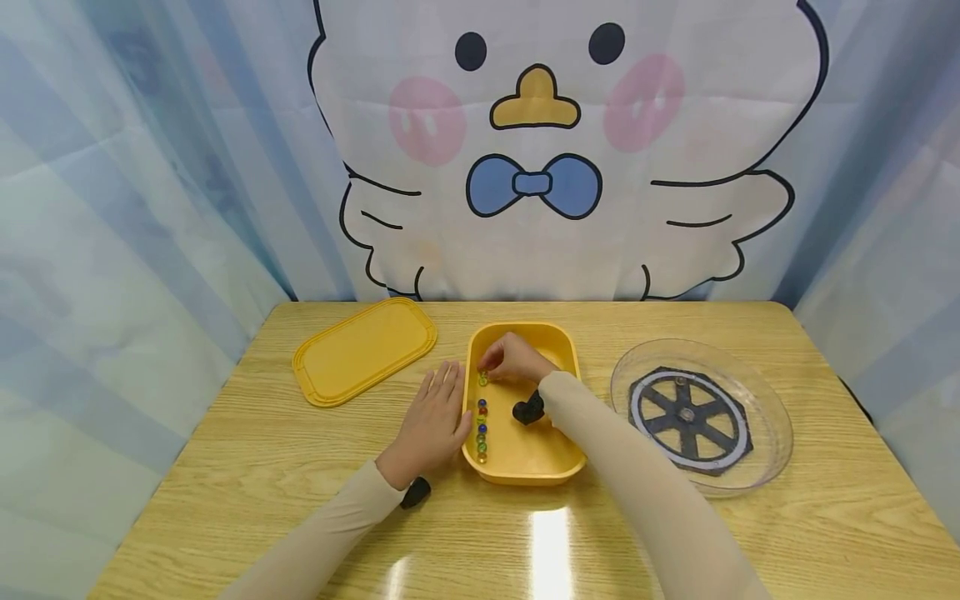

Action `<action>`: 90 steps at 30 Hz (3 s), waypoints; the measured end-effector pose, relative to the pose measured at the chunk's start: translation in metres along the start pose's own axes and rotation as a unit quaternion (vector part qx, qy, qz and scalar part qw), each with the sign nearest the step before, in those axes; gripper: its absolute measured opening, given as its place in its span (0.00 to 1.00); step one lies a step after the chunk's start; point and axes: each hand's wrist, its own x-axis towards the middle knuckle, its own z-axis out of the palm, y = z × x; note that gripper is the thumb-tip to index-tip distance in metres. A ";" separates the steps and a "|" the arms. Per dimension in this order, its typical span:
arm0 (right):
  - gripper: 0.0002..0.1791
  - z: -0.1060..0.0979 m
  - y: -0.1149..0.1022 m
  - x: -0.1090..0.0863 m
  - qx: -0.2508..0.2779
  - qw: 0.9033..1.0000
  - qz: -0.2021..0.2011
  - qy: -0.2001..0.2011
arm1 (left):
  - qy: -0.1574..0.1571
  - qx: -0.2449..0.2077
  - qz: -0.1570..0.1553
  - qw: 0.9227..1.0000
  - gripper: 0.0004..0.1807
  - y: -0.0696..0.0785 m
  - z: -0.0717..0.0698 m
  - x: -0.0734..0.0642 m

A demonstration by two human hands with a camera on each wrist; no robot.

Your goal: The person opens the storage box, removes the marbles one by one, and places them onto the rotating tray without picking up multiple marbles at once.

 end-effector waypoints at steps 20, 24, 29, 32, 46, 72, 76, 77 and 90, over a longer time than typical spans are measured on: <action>0.06 0.003 0.001 0.004 -0.060 0.998 0.007 0.023 | 0.005 0.011 0.000 1.000 0.35 0.001 -0.001 0.000; 0.06 0.001 -0.003 0.003 -0.052 0.998 0.008 0.029 | 0.010 0.011 0.002 1.000 0.35 0.001 -0.002 0.001; 0.06 -0.004 -0.012 0.000 -0.050 0.998 -0.015 0.046 | 0.013 0.013 0.004 1.000 0.35 0.001 -0.002 0.000; 0.06 -0.007 -0.017 -0.002 -0.056 0.997 -0.023 0.053 | 0.014 0.013 0.005 1.000 0.35 0.001 -0.002 0.001; 0.09 -0.038 -0.039 -0.035 -0.039 0.997 -0.039 0.063 | 0.004 0.006 0.000 1.000 0.35 0.000 -0.002 -0.001; 0.11 -0.135 0.001 -0.155 -0.108 0.980 0.069 0.153 | 0.009 -0.012 -0.001 1.000 0.34 0.002 -0.002 -0.001; 0.14 -0.146 0.020 -0.171 -0.100 0.978 0.089 0.162 | 0.012 -0.018 -0.001 1.000 0.34 0.002 -0.002 -0.002; 0.15 -0.149 0.025 -0.175 -0.100 0.977 0.094 0.162 | 0.011 -0.018 -0.002 1.000 0.34 0.003 -0.002 -0.002; 0.21 -0.150 0.082 -0.195 -0.069 0.974 0.138 0.167 | 0.020 -0.020 0.002 1.000 0.34 0.002 -0.002 -0.002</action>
